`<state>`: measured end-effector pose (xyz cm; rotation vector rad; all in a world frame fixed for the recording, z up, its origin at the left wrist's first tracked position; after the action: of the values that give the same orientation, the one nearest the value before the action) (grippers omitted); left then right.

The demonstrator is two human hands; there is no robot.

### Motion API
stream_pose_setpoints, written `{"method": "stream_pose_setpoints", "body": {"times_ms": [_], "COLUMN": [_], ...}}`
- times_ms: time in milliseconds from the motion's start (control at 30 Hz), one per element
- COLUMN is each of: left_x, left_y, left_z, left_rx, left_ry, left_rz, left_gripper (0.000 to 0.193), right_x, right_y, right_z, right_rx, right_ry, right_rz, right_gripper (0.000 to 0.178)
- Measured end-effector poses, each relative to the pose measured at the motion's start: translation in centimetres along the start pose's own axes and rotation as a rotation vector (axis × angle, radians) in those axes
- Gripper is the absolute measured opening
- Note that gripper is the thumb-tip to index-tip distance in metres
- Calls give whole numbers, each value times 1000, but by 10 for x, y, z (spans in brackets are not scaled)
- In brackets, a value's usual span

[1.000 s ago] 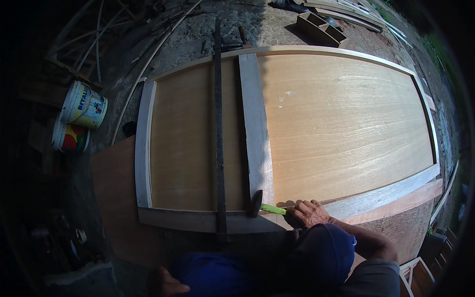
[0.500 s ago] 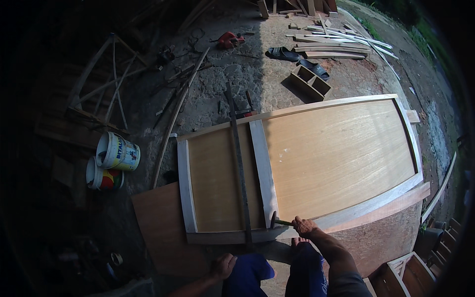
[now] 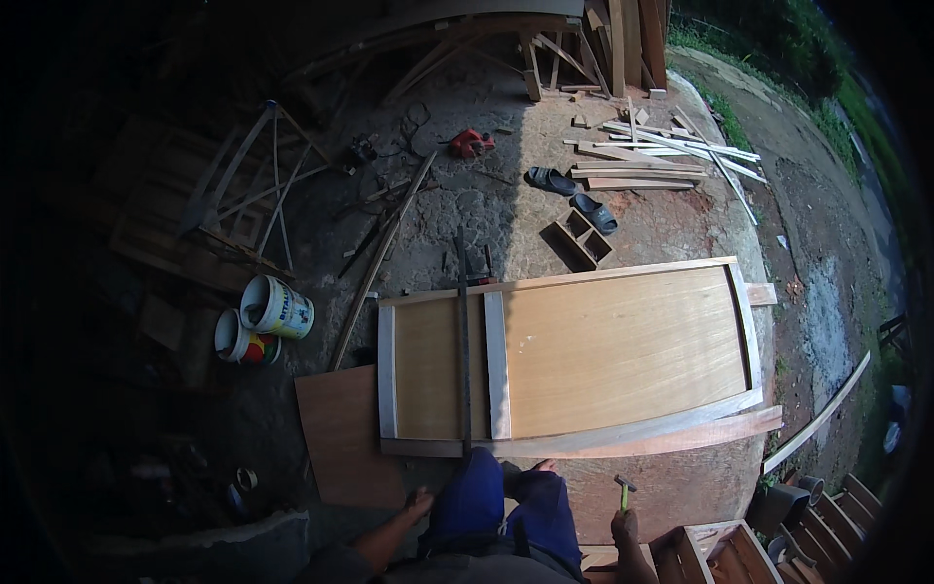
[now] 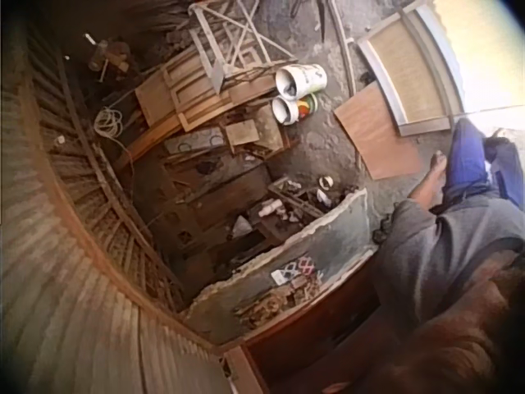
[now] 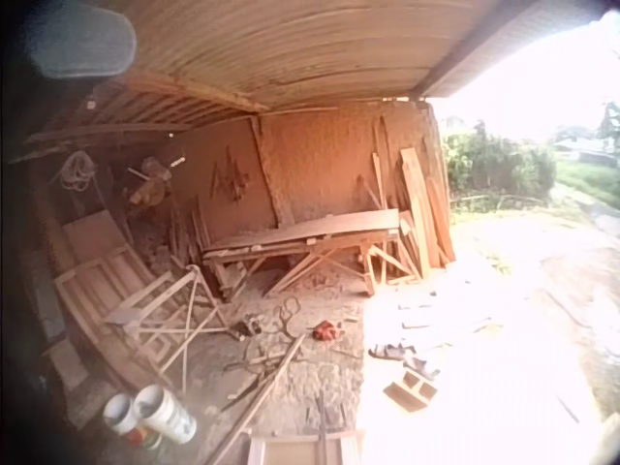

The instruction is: The person hammers nails into a wooden frame using a hammer, then places a large plywood sheet on top and marks it with a pencil. They continue to hammer nails along the frame edges to secure the plywood.

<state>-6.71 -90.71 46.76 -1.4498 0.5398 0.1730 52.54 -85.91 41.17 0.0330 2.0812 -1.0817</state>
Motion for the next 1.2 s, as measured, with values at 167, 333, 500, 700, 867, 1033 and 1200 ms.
{"method": "stream_pose_setpoints", "body": {"times_ms": [167, 333, 500, 700, 867, 1033, 1200], "left_x": [-30, -52, -79, -146, -185, -259, -322], "left_y": [-10, 19, 76, 145, 252, 173, 155], "left_z": [27, 82, 207, 410, 585, 517, 576], "left_rx": [0, -31, 80, 237, 383, -149, -109], "left_ry": [-222, -258, -92, -85, -208, -267, -673], "left_rz": [-143, -150, -32, -107, 102, 123, 425], "left_gripper": [26, 17, 13, 14, 18, 16, 24], "right_x": [-32, -69, -70, -135, -119, -126, -128], "right_y": [-48, -49, 37, 157, 410, 426, 531], "right_z": [123, 73, -75, -421, -643, -846, -1029], "right_rx": [286, -381, 273, -212, -473, -605, -387], "right_ry": [899, 63, 567, 459, 257, -63, 52], "right_rz": [-404, -336, -230, -120, 28, 42, -351], "right_gripper": [24, 18, 16, 32, 17, 18, 12]}}
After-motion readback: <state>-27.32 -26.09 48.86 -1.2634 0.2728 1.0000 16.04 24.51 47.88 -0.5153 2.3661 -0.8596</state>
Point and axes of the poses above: each hand's wrist, its own y-axis towards the middle knuckle, its own x-axis out of the palm, z = x × y, the point moved 4 cm from there along y, towards the middle knuckle, and after that the axes turned 9 degrees about -x, right-handed, at the moved point
